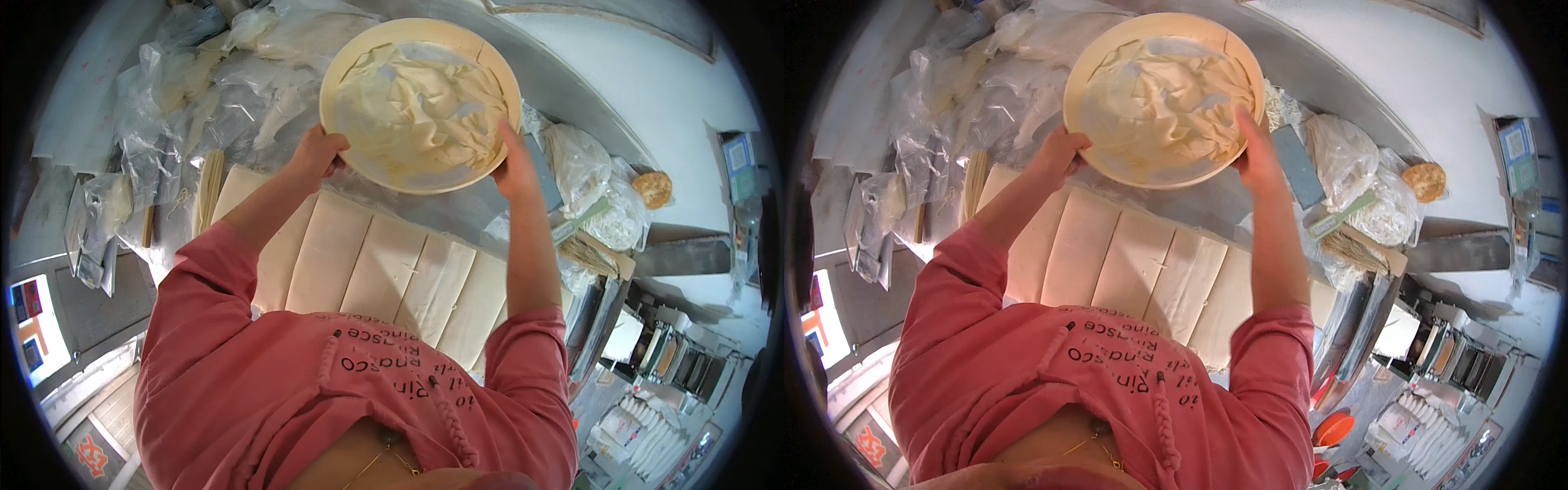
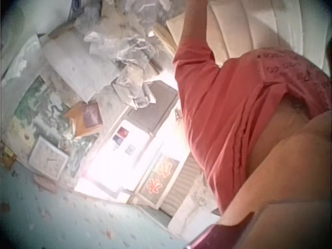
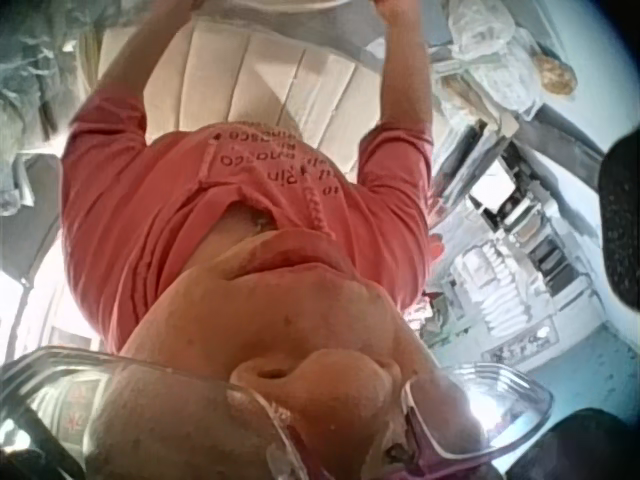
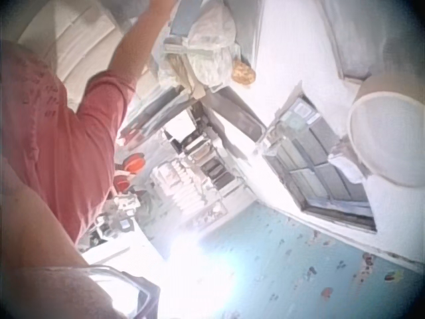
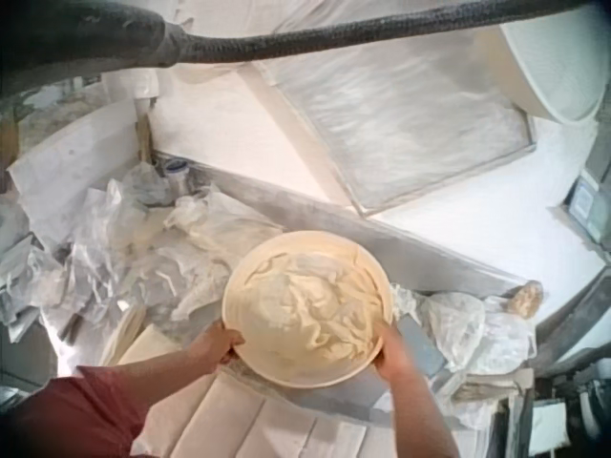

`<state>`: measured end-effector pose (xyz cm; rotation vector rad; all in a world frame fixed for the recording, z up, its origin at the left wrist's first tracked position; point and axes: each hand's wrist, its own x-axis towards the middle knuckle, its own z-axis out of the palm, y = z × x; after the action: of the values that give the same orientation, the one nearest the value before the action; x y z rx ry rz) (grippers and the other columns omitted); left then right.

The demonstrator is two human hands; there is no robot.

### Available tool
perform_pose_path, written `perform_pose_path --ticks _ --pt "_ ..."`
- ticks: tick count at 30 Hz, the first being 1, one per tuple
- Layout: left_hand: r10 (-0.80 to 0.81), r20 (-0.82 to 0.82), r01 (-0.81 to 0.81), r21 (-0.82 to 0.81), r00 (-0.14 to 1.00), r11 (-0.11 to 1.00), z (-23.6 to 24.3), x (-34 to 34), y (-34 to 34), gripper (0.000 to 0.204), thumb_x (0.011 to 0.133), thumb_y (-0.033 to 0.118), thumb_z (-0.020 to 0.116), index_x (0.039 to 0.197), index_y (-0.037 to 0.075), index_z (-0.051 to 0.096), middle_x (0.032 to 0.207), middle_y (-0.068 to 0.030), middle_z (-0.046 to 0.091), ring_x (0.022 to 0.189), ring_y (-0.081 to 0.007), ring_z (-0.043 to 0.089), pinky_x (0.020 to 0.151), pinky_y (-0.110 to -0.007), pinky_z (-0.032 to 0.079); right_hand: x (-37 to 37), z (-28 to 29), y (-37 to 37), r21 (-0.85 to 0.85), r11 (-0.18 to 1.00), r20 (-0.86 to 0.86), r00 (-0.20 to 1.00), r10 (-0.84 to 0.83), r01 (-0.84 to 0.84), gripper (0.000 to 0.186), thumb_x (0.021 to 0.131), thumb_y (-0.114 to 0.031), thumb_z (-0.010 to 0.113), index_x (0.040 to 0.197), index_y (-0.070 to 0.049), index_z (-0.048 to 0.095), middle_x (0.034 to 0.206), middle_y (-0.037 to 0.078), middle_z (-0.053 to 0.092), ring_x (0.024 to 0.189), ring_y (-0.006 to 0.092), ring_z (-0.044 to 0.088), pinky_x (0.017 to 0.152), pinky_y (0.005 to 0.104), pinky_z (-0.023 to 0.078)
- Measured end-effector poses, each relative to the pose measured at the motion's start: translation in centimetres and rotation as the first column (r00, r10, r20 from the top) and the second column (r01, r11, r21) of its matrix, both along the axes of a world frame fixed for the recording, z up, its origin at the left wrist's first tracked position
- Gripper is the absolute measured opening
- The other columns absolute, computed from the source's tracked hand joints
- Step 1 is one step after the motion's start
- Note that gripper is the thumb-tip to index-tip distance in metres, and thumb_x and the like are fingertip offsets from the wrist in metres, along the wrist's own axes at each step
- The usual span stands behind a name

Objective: The person uses a large knife to cut a rectangular block of dough into strips on a metal countertop. They then gather the cut strips and place them into a round wooden bowl.

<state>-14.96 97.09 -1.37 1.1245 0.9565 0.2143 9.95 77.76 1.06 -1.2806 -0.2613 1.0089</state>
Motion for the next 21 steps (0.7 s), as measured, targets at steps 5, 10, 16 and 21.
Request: perform_pose_path --ticks 5,10,16,21 --pt "-0.23 0.23 0.241 -0.021 0.946 0.97 1.0 -0.1 2.8 0.033 0.085 0.026 0.045 0.108 0.003 0.052 0.092 -0.0074 0.06 0.079 -0.0149 0.057 0.062 -0.028 0.043 2.6 0.1 -4.7 -0.148 0.94 0.175 0.943 -0.282 0.308 0.045 0.085 -0.033 0.055 0.12 -0.005 0.046 0.106 0.009 0.056 0.089 0.02 0.058 0.069 0.035 0.05" --pt "0.411 0.343 -0.388 -0.137 0.845 0.912 -3.1 -1.5 12.3 0.065 0.091 0.048 0.034 0.139 0.004 0.025 0.129 -0.0152 0.044 0.116 -0.0242 0.043 0.097 -0.039 0.03 3.4 -2.6 -7.3 -0.125 0.803 -0.015 0.809 -0.588 0.582 0.042 0.088 -0.031 0.05 0.12 -0.004 0.046 0.102 0.012 0.056 0.084 0.0283 0.058 0.06 0.0444 0.049" --pt "0.264 0.299 -0.278 0.006 0.917 0.96 0.0 5.0 2.2 0.081 0.083 0.062 0.036 0.138 0.004 0.026 0.144 -0.0145 0.023 0.133 -0.0301 0.022 0.107 -0.042 0.018 1.2 -6.1 -8.5 -0.108 0.841 -0.1 0.835 -0.54 0.531 0.043 0.086 -0.028 0.052 0.121 -0.004 0.044 0.098 0.013 0.056 0.078 0.029 0.054 0.059 0.041 0.048" --pt "0.372 0.436 -0.309 -0.211 0.819 0.927 0.6 1.8 4.9 0.076 0.083 0.063 0.036 0.131 0.004 0.038 0.137 -0.0142 0.037 0.121 -0.0307 0.04 0.101 -0.047 0.03 1.0 -6.5 -7.8 -0.095 0.796 -0.016 0.799 -0.601 0.597 0.034 0.084 -0.031 0.052 0.105 -0.004 0.052 0.088 0.01 0.056 0.066 0.024 0.054 0.054 0.0382 0.045"
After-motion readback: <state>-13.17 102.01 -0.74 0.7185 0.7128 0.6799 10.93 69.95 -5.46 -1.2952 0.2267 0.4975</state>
